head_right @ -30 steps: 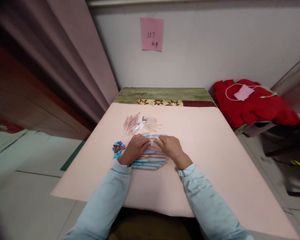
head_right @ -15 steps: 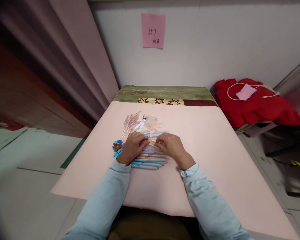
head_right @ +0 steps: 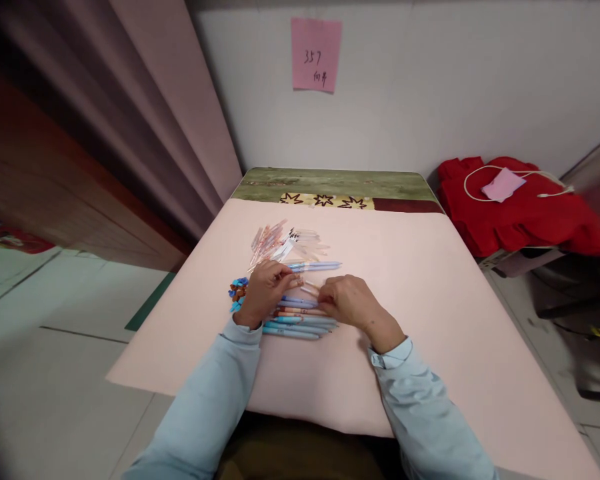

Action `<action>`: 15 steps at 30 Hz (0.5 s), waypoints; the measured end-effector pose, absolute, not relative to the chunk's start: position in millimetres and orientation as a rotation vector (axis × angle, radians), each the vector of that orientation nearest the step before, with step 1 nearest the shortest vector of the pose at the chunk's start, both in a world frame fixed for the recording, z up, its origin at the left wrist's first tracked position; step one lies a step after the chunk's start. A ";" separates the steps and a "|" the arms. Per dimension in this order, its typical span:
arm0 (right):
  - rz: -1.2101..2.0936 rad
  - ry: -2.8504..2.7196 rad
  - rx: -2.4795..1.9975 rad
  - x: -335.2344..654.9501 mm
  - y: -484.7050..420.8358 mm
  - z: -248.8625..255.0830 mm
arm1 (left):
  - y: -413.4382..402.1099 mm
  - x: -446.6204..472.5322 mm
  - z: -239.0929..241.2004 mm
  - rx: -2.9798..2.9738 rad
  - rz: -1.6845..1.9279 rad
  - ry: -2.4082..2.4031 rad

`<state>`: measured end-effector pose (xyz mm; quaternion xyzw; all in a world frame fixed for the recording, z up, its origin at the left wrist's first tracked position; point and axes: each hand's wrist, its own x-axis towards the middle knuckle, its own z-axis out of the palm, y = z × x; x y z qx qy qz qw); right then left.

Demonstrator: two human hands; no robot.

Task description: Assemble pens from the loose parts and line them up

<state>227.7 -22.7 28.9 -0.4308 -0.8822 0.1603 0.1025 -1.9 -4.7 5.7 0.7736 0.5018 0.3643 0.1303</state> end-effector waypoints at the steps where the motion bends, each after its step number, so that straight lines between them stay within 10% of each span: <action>1: 0.457 -2.609 -1.287 226.7 -23.0 28.8 | -5.5 -0.8 6.6 2.253 1.048 1.436; 15: 0.376 -2.193 -1.559 228.8 -21.1 26.8 | -8.7 2.9 5.2 2.440 0.882 1.160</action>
